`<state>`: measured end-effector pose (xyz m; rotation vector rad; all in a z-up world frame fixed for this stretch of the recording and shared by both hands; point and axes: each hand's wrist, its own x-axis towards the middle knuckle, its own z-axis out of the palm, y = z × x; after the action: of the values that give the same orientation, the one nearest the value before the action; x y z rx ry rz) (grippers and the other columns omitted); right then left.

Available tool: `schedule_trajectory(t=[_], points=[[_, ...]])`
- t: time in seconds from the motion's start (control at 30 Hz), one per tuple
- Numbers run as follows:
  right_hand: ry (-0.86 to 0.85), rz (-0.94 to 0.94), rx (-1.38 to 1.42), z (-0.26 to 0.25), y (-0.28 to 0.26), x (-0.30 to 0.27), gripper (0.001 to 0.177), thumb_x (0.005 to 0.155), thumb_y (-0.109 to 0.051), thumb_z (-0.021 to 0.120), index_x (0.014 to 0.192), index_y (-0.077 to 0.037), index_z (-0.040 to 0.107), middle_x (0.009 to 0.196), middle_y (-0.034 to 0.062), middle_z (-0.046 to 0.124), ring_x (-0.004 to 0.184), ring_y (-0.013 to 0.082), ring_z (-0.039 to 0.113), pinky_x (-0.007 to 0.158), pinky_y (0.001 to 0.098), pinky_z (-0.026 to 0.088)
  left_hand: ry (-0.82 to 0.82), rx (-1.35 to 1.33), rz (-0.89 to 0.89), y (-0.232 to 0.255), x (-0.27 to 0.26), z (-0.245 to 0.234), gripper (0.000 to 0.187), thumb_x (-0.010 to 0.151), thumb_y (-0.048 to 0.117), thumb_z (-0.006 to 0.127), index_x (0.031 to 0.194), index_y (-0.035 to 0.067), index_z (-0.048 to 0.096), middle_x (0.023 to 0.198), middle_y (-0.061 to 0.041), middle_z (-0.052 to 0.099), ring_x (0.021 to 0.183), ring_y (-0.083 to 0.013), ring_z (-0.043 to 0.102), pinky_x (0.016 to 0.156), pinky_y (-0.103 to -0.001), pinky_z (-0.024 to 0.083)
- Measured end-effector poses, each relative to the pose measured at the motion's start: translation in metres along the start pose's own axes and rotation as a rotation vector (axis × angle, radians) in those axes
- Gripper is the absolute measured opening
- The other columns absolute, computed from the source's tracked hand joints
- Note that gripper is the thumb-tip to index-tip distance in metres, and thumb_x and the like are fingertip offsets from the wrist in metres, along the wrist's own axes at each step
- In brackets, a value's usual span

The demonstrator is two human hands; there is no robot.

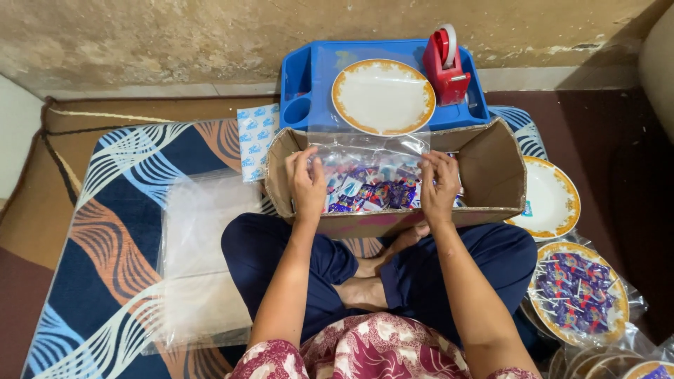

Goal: Packing small food packets into cardboard boxes, topping them with a decorative plate, and inserting the assembly into plastic bags.

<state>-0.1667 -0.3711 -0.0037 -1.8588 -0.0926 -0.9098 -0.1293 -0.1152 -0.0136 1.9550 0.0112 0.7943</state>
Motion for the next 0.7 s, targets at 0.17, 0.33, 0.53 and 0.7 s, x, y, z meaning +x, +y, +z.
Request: schedule_trajectory(t=[0.17, 0.33, 0.53, 0.7], points=[[0.100, 0.139, 0.077, 0.003, 0.018, 0.003, 0.018, 0.108, -0.014, 0.063, 0.114, 0.000, 0.073, 0.118, 0.0166, 0.054, 0.084, 0.0236, 0.070, 0.063, 0.0279, 0.061, 0.148, 0.028, 0.207, 0.016, 0.005, -0.004, 0.018, 0.087, 0.005, 0.071, 0.097, 0.019, 0.069, 0.111, 0.004, 0.056, 0.086, -0.0168, 0.065, 0.077, -0.029, 0.056], [0.160, -0.143, -0.177, 0.009, 0.033, 0.070, 0.013, 0.105, -0.020, 0.072, 0.103, -0.008, 0.077, 0.103, 0.0089, 0.054, 0.091, 0.0269, 0.065, 0.071, 0.0348, 0.054, 0.136, 0.131, 0.379, 0.039, 0.073, 0.009, 0.014, 0.086, 0.006, 0.072, 0.087, 0.018, 0.064, 0.098, 0.002, 0.056, 0.094, -0.0249, 0.063, 0.087, -0.038, 0.050], [0.235, -0.203, 0.005, 0.031, 0.012, 0.143, 0.009, 0.101, -0.008, 0.072, 0.107, -0.006, 0.078, 0.093, 0.0104, 0.055, 0.075, 0.0184, 0.064, 0.056, 0.0240, 0.058, 0.103, -0.077, 0.495, 0.081, 0.150, 0.014, 0.018, 0.086, 0.000, 0.072, 0.091, 0.015, 0.063, 0.094, 0.001, 0.058, 0.086, -0.0221, 0.065, 0.063, -0.031, 0.058], [0.196, -0.105, -0.246, 0.037, 0.061, 0.098, 0.008, 0.096, -0.019, 0.079, 0.099, -0.012, 0.077, 0.085, 0.0120, 0.057, 0.078, 0.0340, 0.063, 0.073, 0.0431, 0.052, -0.010, 0.061, 0.735, 0.014, 0.126, 0.032, 0.006, 0.090, 0.011, 0.077, 0.094, 0.008, 0.073, 0.098, -0.009, 0.068, 0.100, -0.0300, 0.065, 0.084, -0.038, 0.059]])
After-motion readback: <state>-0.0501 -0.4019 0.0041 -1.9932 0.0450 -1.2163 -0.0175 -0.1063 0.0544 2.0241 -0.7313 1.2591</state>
